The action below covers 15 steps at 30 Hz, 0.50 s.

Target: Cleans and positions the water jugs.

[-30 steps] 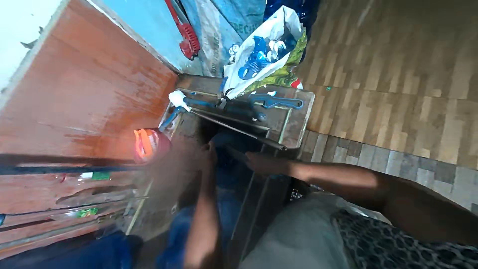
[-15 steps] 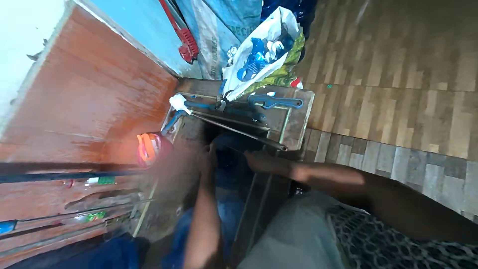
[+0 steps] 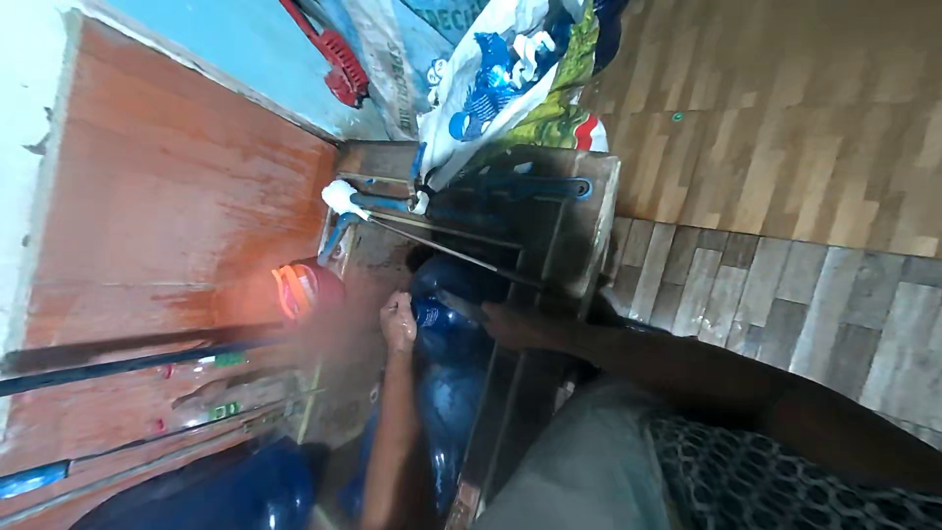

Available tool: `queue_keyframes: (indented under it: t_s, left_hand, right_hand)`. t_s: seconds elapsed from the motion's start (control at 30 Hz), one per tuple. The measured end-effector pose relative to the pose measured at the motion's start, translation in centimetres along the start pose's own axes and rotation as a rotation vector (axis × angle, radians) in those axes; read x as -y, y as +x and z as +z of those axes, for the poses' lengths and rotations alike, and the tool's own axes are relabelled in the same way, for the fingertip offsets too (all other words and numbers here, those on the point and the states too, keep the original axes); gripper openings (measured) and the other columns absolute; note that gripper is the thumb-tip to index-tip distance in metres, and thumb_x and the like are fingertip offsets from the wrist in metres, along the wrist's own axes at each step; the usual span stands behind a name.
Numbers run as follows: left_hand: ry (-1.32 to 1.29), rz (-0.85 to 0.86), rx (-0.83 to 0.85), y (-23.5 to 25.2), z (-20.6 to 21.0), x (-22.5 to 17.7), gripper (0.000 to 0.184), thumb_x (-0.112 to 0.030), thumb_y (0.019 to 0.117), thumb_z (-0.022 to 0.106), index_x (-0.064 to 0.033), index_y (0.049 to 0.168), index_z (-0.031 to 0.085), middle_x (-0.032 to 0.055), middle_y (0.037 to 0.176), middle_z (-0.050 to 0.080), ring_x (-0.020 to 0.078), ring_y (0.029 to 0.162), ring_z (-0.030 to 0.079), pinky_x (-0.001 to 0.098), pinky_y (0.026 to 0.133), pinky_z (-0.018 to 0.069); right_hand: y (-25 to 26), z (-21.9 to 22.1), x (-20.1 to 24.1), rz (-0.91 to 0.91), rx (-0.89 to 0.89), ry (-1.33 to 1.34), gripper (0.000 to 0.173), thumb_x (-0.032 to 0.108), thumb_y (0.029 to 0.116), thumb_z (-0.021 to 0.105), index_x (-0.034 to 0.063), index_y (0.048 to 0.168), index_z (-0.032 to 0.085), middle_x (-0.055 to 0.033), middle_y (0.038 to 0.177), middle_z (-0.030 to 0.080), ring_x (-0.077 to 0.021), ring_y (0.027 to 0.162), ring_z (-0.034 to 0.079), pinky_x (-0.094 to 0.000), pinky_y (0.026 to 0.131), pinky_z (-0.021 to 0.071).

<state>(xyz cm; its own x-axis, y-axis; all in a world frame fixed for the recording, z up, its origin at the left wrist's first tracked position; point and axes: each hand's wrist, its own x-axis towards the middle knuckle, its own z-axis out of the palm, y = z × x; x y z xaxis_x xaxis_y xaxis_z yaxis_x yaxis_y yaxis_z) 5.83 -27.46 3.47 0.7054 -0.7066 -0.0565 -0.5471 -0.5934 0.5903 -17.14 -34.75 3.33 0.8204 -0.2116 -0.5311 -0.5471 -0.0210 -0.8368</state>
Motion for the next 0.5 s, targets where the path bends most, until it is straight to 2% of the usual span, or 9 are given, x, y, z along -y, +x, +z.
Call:
queue_keyframes:
  t_s: [0.1, 0.23, 0.37, 0.5]
  left_hand:
    - [-0.031, -0.023, -0.002, -0.2, 0.0, -0.3, 0.031, -0.008, 0.1056, 0.046, 0.0064, 0.083, 0.061, 0.0035, 0.074, 0.054, 0.0063, 0.071, 0.052, 0.0275, 0.073, 0.0463]
    - [-0.054, -0.02, -0.018, -0.3, 0.1, -0.3, 0.03, -0.007, 0.1053, 0.046, 0.0071, 0.083, 0.061, 0.0036, 0.074, 0.053, 0.0058, 0.072, 0.051, 0.0264, 0.074, 0.0461]
    - [-0.071, -0.029, -0.033, -0.3, 0.3, -0.3, 0.031, -0.007, 0.1046, 0.047, 0.002, 0.078, 0.059, 0.0, 0.071, 0.05, 0.0043, 0.069, 0.05, 0.0253, 0.071, 0.0453]
    - [-0.072, -0.066, -0.03, -0.5, 0.2, -0.8, 0.029, -0.008, 0.1059, 0.047, 0.0057, 0.085, 0.063, 0.004, 0.075, 0.054, 0.0072, 0.072, 0.051, 0.0286, 0.074, 0.0456]
  right_hand:
    - [0.1, -0.1, 0.1, -0.012, 0.013, -0.004, 0.039, 0.018, 0.1111, 0.04, -0.0022, 0.144, 0.043, -0.0277, 0.125, 0.06, -0.0385, 0.107, 0.066, -0.0529, 0.091, 0.0522]
    - [-0.3, -0.2, 0.7, -0.052, 0.016, -0.001, 0.038, 0.018, 0.1111, 0.04, -0.0015, 0.144, 0.045, -0.0271, 0.121, 0.062, -0.0377, 0.104, 0.066, -0.0517, 0.089, 0.0525]
    - [0.0, 0.1, 1.3, -0.045, 0.017, -0.018, 0.036, 0.018, 0.1111, 0.039, 0.0002, 0.141, 0.045, -0.0244, 0.115, 0.062, -0.0343, 0.094, 0.067, -0.0487, 0.082, 0.0541]
    - [-0.2, 0.7, 1.8, -0.036, -0.001, -0.041, 0.038, 0.019, 0.1118, 0.038, -0.0005, 0.144, 0.043, -0.0252, 0.115, 0.063, -0.035, 0.093, 0.068, -0.0484, 0.081, 0.0548]
